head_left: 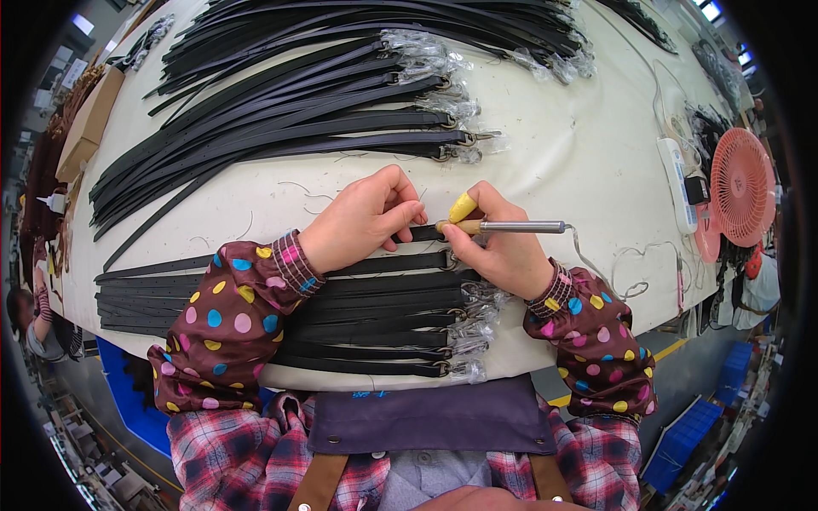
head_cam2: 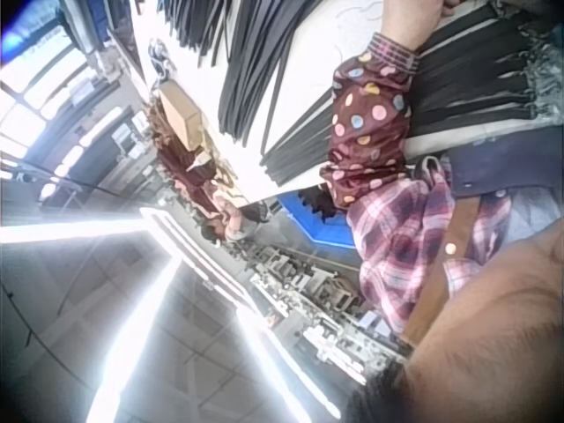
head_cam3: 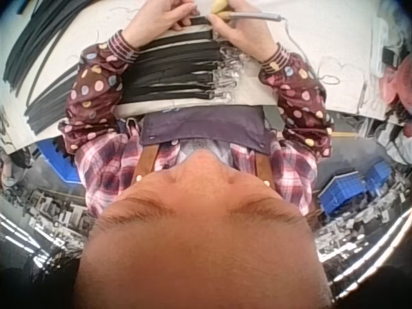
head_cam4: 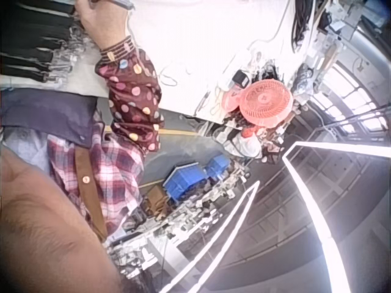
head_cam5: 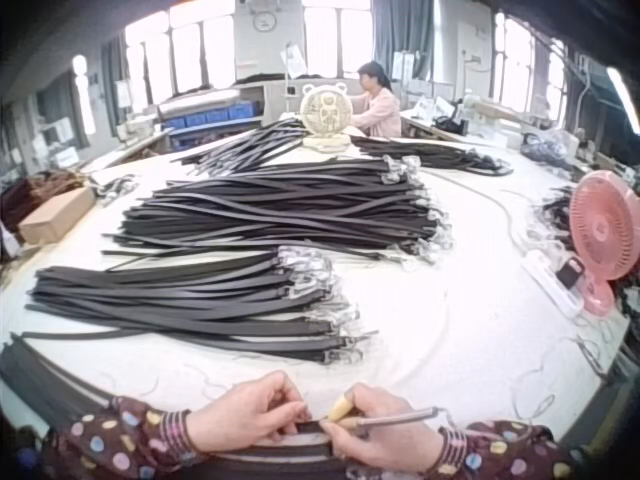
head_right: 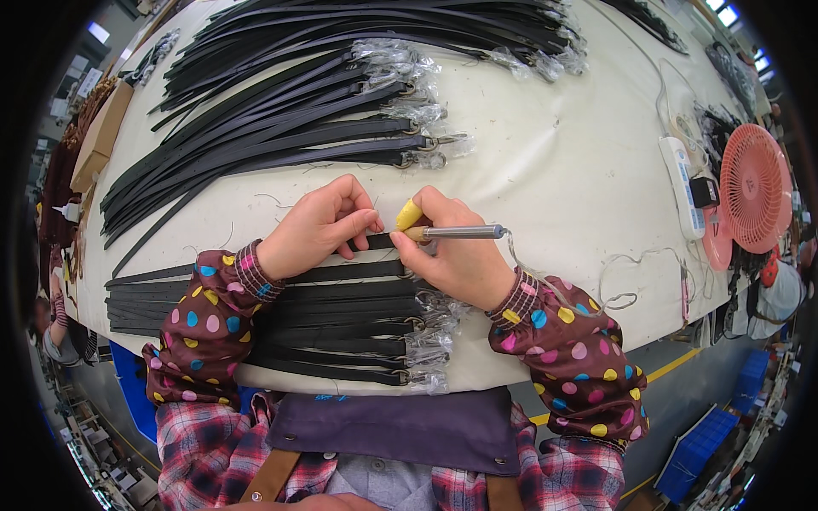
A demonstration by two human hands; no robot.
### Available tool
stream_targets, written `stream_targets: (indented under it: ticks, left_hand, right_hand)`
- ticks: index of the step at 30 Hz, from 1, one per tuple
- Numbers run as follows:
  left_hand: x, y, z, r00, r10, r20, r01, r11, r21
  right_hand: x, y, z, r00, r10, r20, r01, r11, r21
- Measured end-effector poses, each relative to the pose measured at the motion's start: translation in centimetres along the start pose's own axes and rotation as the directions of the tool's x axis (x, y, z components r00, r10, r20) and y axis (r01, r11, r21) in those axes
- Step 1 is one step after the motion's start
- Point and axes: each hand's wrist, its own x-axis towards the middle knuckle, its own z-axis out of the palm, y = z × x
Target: The person uses a heated tool to melt and seal the ends of black fabric straps. They pick up each strap, apply the tool to the tip, and place the finished strap back on the table. The process is repeated for several straps.
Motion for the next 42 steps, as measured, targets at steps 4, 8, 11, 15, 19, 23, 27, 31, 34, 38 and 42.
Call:
stream_targets:
  ticks: [4, 8, 11, 15, 19, 23, 27, 31, 34, 38, 42]
  left_hand:
    - [0.0, 0.0, 0.0, 1.0, 0.0, 0.0, 0.0, 1.0, 0.004]
    - [0.0, -0.2, 0.0, 1.0, 0.0, -0.01, 0.0, 1.0, -0.013]
    - [-0.1, 0.2, -0.1, 0.999, -0.017, -0.033, 0.018, 1.0, 0.026]
    - [-0.7, 0.2, -0.8, 0.987, 0.155, -0.035, -0.13, 0.916, 0.38]
    - [-1.6, 0.4, -0.3, 0.938, 0.342, 0.06, -0.294, 0.689, 0.662]
    - [-1.6, 0.2, 0.0, 0.907, 0.408, 0.108, -0.346, 0.574, 0.742]
    - [-1.6, 0.5, 0.0, 0.862, 0.485, 0.15, -0.407, 0.484, 0.774]
    - [-1.6, 0.3, 0.0, 0.858, 0.494, 0.14, -0.399, 0.469, 0.788]
    - [-1.5, 0.1, 0.1, 0.848, 0.516, 0.124, -0.394, 0.456, 0.798]
    - [-1.5, 0.1, 0.5, 0.845, 0.529, 0.082, -0.357, 0.442, 0.823]
    - [-1.1, -0.4, 0.3, 0.878, 0.478, 0.002, -0.33, 0.603, 0.726]
  right_hand:
    - [0.0, 0.0, 0.0, 1.0, -0.007, -0.002, 0.007, 1.0, -0.007]
    - [0.0, -0.1, -0.1, 1.0, -0.002, 0.004, 0.002, 1.0, -0.015]
    - [0.0, -0.5, -0.5, 0.995, -0.097, 0.003, 0.097, 0.993, -0.065]
    - [0.2, 0.7, -2.4, 0.922, -0.38, 0.07, 0.384, 0.88, -0.279]
    - [0.4, 0.8, -2.6, 0.919, -0.362, 0.155, 0.392, 0.875, -0.283]
    - [0.4, 1.0, -2.3, 0.943, -0.309, 0.125, 0.33, 0.915, -0.232]
    - [0.1, 0.8, -2.0, 0.987, -0.158, -0.007, 0.157, 0.983, -0.098]
    - [0.2, 0.1, -2.3, 0.997, -0.051, -0.053, 0.049, 0.998, -0.034]
    - [0.3, 0.6, -2.2, 0.971, -0.236, -0.035, 0.228, 0.96, -0.162]
    - [0.2, 0.5, -2.2, 0.966, -0.243, 0.086, 0.257, 0.936, -0.242]
    - [0.2, 0.7, -2.1, 0.964, -0.261, 0.049, 0.265, 0.946, -0.188]
